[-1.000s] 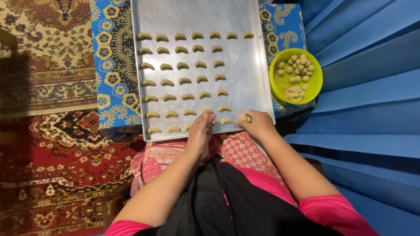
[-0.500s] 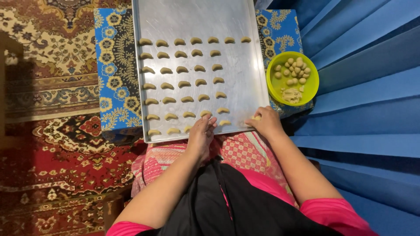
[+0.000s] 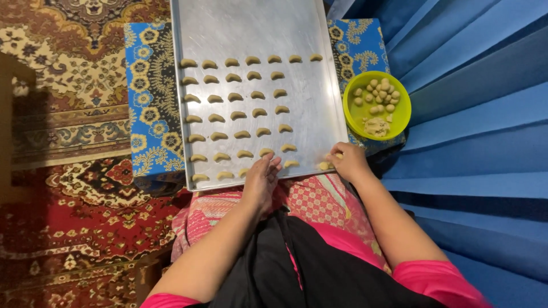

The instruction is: Hand-shaping small pieces of dough into crescent shapes and arranging them on a metal baking sheet.

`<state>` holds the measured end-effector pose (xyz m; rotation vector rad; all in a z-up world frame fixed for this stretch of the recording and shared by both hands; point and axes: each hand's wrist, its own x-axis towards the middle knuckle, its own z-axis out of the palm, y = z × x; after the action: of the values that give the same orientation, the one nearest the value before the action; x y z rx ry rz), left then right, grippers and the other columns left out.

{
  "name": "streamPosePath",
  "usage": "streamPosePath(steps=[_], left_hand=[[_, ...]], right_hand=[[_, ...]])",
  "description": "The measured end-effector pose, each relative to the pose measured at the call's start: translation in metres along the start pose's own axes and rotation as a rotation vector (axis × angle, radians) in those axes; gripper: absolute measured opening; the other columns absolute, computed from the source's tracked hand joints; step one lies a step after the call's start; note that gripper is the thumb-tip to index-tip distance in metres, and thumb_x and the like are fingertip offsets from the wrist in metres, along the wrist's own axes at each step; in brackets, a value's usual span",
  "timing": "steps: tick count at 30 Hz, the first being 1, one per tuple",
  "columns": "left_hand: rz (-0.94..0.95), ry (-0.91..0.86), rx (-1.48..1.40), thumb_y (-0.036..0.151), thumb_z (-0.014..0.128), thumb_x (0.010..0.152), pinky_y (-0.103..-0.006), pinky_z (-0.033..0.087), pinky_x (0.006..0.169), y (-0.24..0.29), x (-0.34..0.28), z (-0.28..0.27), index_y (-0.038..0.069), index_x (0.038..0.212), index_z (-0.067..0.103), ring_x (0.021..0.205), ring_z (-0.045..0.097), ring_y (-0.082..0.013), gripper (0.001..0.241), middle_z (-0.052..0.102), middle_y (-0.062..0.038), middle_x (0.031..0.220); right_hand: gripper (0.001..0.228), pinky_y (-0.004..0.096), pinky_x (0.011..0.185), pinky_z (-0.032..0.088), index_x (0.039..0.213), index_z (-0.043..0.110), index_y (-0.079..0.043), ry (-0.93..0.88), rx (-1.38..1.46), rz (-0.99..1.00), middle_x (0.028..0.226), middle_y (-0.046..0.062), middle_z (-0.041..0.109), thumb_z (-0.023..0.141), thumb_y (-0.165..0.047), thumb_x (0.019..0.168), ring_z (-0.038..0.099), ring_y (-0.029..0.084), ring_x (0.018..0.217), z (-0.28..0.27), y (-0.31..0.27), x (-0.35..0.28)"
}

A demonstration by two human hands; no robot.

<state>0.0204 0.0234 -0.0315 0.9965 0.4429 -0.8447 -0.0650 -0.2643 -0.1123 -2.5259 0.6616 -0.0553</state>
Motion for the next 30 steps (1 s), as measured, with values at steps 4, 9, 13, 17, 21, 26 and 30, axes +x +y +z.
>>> streamPosePath(steps=[4, 9, 13, 17, 21, 26, 30], left_hand=[[-0.014, 0.012, 0.0, 0.037, 0.045, 0.107, -0.054, 0.023, 0.121, -0.003, 0.005, -0.006, 0.014, 0.15, 0.045, 0.126, 0.058, -0.0227, 0.048, 0.061, -0.009, 0.137], [-0.035, 0.018, -0.044, 0.038, 0.049, 0.105, -0.0549, 0.022, 0.121, -0.012, 0.014, -0.009, 0.014, 0.147, 0.047, 0.129, 0.058, -0.0262, 0.048, 0.061, -0.011, 0.138], [-0.034, -0.012, -0.037, 0.041, 0.05, 0.105, -0.056, 0.02, 0.122, -0.015, 0.017, -0.01, 0.014, 0.149, 0.045, 0.134, 0.055, -0.027, 0.052, 0.06, -0.011, 0.14], [-0.035, -0.052, -0.044, 0.042, 0.049, 0.104, -0.0562, 0.017, 0.122, -0.004, 0.006, -0.004, 0.013, 0.153, 0.04, 0.142, 0.048, -0.0314, 0.057, 0.055, -0.015, 0.148], [-0.058, -0.19, -0.059, 0.049, 0.044, 0.104, -0.0549, 0.012, 0.123, 0.009, -0.002, 0.012, 0.013, 0.159, 0.03, 0.153, 0.032, -0.0344, 0.067, 0.04, -0.017, 0.161], [-0.189, -0.292, -0.273, 0.062, 0.048, 0.099, -0.0432, 0.049, 0.097, -0.013, 0.026, 0.018, 0.011, 0.143, 0.042, 0.121, 0.059, -0.0276, 0.068, 0.057, -0.019, 0.142], [-0.282, -0.321, -0.424, 0.064, 0.037, 0.103, -0.0497, 0.056, 0.094, 0.011, -0.001, 0.027, 0.006, 0.141, 0.052, 0.119, 0.065, -0.0347, 0.071, 0.063, -0.022, 0.137]], right_hand=[[0.016, 0.039, 0.083, 0.059, 0.089, 0.079, -0.019, 0.035, 0.109, 0.006, 0.085, 0.01, 0.075, 0.089, -0.025, 0.078, 0.073, 0.033, 0.092, -0.007, -0.007, -0.007], [0.001, 0.036, 0.078, 0.057, 0.087, 0.08, -0.028, 0.017, 0.206, 0.175, 0.085, 0.001, 0.076, 0.08, -0.028, 0.085, 0.072, 0.022, 0.088, -0.014, 0.0, -0.009], [0.009, 0.039, 0.078, 0.057, 0.093, 0.082, -0.023, 0.0, 0.216, 0.141, 0.091, 0.008, 0.077, 0.082, -0.028, 0.085, 0.073, 0.028, 0.091, -0.022, 0.007, -0.009], [0.019, 0.031, 0.077, 0.058, 0.105, 0.079, -0.012, -0.054, 0.532, 0.199, 0.098, 0.008, 0.075, 0.08, -0.015, 0.086, 0.071, 0.019, 0.088, -0.026, -0.006, -0.015], [0.032, 0.019, 0.078, 0.061, 0.122, 0.068, 0.003, -0.203, 1.075, 0.311, 0.109, 0.01, 0.073, 0.07, -0.006, 0.091, 0.072, 0.011, 0.088, -0.042, -0.078, -0.025], [0.027, 0.038, 0.098, 0.055, 0.115, 0.078, -0.011, 0.037, 0.672, -0.434, 0.113, 0.008, 0.078, 0.077, -0.019, 0.089, 0.067, 0.029, 0.114, -0.03, -0.168, -0.07], [0.044, 0.051, 0.103, 0.042, 0.137, 0.068, -0.023, 0.141, 0.247, -0.708, 0.136, 0.002, 0.069, 0.057, -0.043, 0.1, 0.052, 0.039, 0.138, -0.018, -0.162, -0.072]])
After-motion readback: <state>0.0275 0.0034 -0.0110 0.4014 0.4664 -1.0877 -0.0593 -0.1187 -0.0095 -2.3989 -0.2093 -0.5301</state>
